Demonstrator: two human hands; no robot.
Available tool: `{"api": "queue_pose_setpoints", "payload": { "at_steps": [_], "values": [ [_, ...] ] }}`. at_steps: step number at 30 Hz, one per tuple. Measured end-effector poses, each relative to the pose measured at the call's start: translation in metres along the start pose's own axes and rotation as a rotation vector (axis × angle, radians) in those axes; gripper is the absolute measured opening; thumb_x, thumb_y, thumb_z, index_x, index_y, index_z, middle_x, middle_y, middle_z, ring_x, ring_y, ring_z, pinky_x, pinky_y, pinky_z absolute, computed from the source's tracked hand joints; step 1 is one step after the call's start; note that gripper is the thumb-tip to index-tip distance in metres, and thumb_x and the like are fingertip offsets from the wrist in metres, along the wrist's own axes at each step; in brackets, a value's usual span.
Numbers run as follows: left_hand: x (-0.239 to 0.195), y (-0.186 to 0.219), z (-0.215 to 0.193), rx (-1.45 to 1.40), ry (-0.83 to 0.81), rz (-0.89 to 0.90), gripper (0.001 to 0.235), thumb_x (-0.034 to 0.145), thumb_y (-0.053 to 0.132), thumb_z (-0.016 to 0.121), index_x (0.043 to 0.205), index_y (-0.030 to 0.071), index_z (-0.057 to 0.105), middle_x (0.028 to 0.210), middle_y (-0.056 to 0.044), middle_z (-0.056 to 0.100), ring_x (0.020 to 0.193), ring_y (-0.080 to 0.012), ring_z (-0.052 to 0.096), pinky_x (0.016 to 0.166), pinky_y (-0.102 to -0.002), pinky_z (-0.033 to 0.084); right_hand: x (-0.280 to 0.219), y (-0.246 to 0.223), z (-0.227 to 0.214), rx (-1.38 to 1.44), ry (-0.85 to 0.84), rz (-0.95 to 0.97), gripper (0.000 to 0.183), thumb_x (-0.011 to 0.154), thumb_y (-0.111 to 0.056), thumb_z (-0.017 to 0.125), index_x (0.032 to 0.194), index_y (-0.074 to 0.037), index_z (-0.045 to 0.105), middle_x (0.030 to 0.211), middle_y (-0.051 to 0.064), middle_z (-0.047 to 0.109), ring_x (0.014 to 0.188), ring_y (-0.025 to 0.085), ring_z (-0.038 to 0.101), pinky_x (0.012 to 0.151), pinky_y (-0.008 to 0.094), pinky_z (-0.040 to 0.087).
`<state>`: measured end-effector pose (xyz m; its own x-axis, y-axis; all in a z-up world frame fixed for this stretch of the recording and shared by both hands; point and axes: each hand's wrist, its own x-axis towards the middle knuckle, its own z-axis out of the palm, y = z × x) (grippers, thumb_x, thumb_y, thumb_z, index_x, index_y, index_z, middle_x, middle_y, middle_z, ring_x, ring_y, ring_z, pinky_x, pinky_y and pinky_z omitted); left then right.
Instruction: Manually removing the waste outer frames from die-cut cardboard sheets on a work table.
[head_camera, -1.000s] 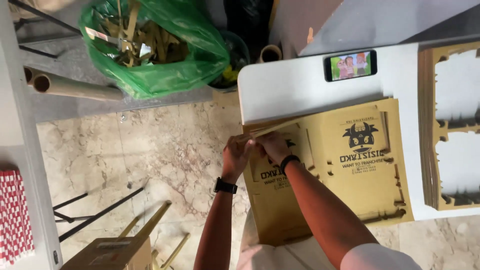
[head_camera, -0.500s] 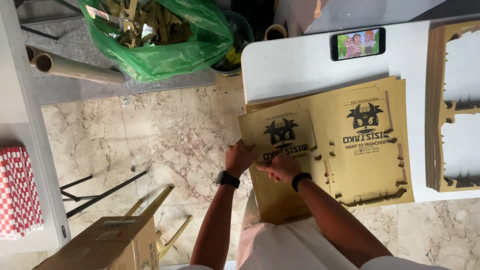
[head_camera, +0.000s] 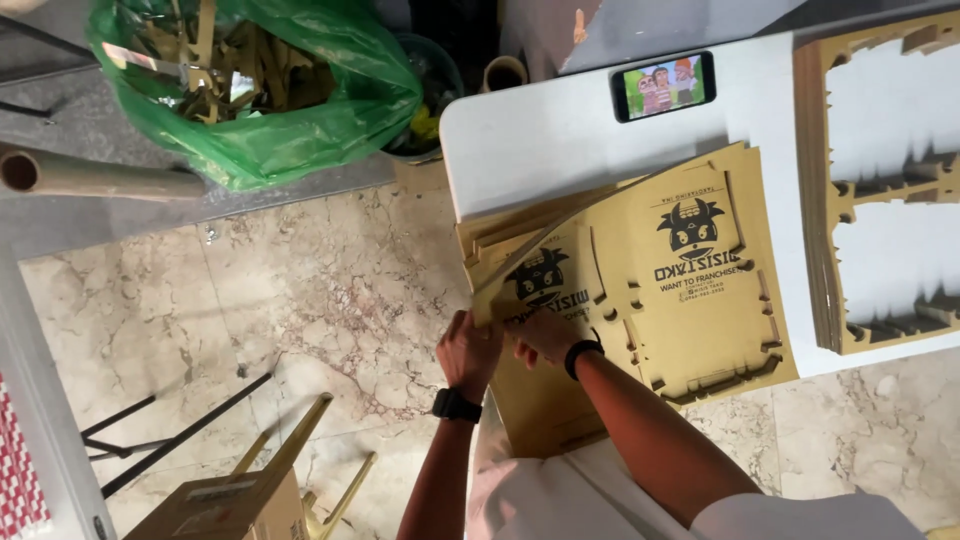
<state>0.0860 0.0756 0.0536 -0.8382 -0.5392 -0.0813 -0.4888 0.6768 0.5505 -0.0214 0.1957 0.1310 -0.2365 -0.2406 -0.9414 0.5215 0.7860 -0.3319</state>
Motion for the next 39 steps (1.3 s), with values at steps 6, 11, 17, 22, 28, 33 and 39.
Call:
{"api": "queue_pose_setpoints", "payload": {
  "at_steps": [6, 11, 17, 22, 28, 33, 39],
  "values": [
    [-0.008, 0.0, 0.005, 0.045, 0.02, 0.135, 0.033, 0.073, 0.04, 0.079, 0.063, 0.022, 0.054, 0.054, 0.001, 0.052, 0.053, -0.0256, 0.068, 0.045, -0.039, 0.055, -0.002, -0.006, 0.002, -0.059, 0.078, 0.057, 0.036, 0.092, -0.033, 0.061, 0.066, -0.011, 0.075, 0.047, 0.001, 0.064, 0.031, 0.009, 0.044, 0.037, 0.023, 0.037],
    [0.0, 0.031, -0.044, -0.272, -0.113, 0.219, 0.016, 0.074, 0.025, 0.074, 0.088, 0.018, 0.07, 0.082, -0.005, 0.059, 0.075, -0.0319, 0.066, 0.062, -0.044, 0.055, 0.019, 0.011, -0.003, -0.304, 0.053, -0.068, 0.041, 0.099, -0.027, 0.055, 0.067, -0.005, 0.07, 0.057, 0.008, 0.063, 0.048, 0.017, 0.054, 0.055, 0.027, 0.047],
    [0.009, 0.028, -0.055, -1.031, -0.439, -0.365, 0.034, 0.109, 0.035, 0.043, 0.097, 0.009, 0.061, 0.088, -0.003, 0.057, 0.087, -0.0186, 0.054, 0.084, -0.04, 0.05, 0.0, 0.004, -0.006, -0.15, 0.008, -0.095, 0.049, 0.093, -0.052, 0.067, 0.058, -0.017, 0.067, 0.052, 0.0, 0.065, 0.04, 0.011, 0.055, 0.044, 0.024, 0.045],
    [-0.001, -0.026, 0.0, -1.163, -0.422, -0.477, 0.048, 0.113, 0.038, 0.041, 0.081, 0.008, 0.061, 0.072, -0.007, 0.06, 0.071, -0.0186, 0.061, 0.075, -0.032, 0.052, -0.012, -0.016, 0.0, -0.236, -0.005, -0.045, 0.048, 0.08, -0.06, 0.077, 0.057, -0.018, 0.069, 0.047, -0.003, 0.063, 0.044, 0.012, 0.056, 0.055, 0.027, 0.047],
    [0.023, -0.005, -0.038, -1.295, -0.5, -0.579, 0.055, 0.112, 0.041, 0.043, 0.07, 0.007, 0.053, 0.056, -0.01, 0.047, 0.055, -0.0222, 0.055, 0.056, -0.032, 0.049, -0.013, -0.021, -0.005, -0.394, 0.033, 0.0, 0.018, 0.075, -0.027, 0.072, 0.058, -0.02, 0.074, 0.045, -0.005, 0.062, 0.05, 0.018, 0.062, 0.068, 0.033, 0.051],
    [0.041, -0.018, -0.041, -1.409, -0.738, -0.701, 0.05, 0.109, 0.038, 0.049, 0.077, 0.0, 0.057, 0.054, -0.006, 0.038, 0.043, -0.0188, 0.047, 0.045, -0.03, 0.043, 0.011, 0.001, -0.001, -0.246, 0.032, 0.052, 0.021, 0.074, -0.032, 0.079, 0.064, -0.014, 0.075, 0.044, -0.002, 0.063, 0.037, 0.014, 0.054, 0.05, 0.025, 0.044],
    [0.043, -0.01, -0.062, -1.391, -0.883, -0.689, 0.052, 0.108, 0.032, 0.049, 0.073, -0.005, 0.058, 0.05, -0.006, 0.035, 0.04, -0.0161, 0.037, 0.04, -0.028, 0.038, 0.017, 0.011, 0.002, -0.087, 0.014, 0.006, 0.049, 0.072, -0.049, 0.091, 0.067, -0.004, 0.075, 0.048, 0.006, 0.065, 0.036, 0.016, 0.053, 0.047, 0.024, 0.046]
  ]
}}
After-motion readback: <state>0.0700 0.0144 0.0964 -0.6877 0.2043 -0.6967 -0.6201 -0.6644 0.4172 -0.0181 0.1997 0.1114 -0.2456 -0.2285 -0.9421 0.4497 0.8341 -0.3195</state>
